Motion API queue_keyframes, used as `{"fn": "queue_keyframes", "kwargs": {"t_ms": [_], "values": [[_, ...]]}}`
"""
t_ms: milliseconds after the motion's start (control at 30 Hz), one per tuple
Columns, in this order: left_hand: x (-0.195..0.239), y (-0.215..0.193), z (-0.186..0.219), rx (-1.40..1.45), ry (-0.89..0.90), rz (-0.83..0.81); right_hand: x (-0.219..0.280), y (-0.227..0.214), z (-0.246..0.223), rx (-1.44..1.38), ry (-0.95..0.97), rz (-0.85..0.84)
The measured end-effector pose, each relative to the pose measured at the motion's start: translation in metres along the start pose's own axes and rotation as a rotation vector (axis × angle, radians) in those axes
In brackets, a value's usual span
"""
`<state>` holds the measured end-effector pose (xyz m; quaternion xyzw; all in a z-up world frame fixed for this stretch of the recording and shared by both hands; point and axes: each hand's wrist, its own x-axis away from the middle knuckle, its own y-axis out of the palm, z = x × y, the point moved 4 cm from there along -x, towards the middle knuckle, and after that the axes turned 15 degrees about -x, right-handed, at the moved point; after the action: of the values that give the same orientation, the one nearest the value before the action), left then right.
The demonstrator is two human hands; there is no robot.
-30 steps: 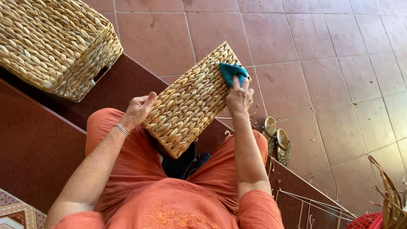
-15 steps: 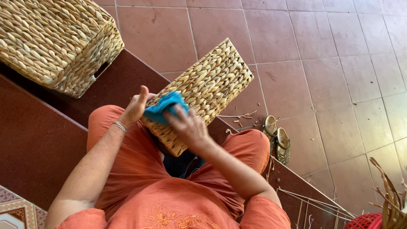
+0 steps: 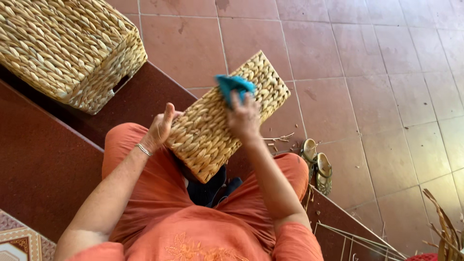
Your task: The person wipes the exterior and interior surfaces of a rectangular woven basket using a blue cloth. They rotate the basket to clean all sides and the inside, then place it next to another similar basket.
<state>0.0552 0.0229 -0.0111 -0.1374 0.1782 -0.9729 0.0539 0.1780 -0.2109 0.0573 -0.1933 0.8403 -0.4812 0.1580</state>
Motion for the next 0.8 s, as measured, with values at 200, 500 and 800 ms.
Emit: {"fn": "queue_keyframes", "kwargs": {"t_ms": [200,500,800], "values": [[-0.009,-0.002,-0.018,0.367,-0.045,-0.091,0.131,0.020,-0.126,-0.049,-0.557,-0.164],[-0.003,0.007,-0.002,0.110,0.020,-0.056,0.035,-0.021,0.052,0.223,-0.202,0.091],[-0.001,-0.004,0.010,-0.088,-0.029,0.069,0.015,-0.027,0.098,0.161,0.235,0.150]]}}
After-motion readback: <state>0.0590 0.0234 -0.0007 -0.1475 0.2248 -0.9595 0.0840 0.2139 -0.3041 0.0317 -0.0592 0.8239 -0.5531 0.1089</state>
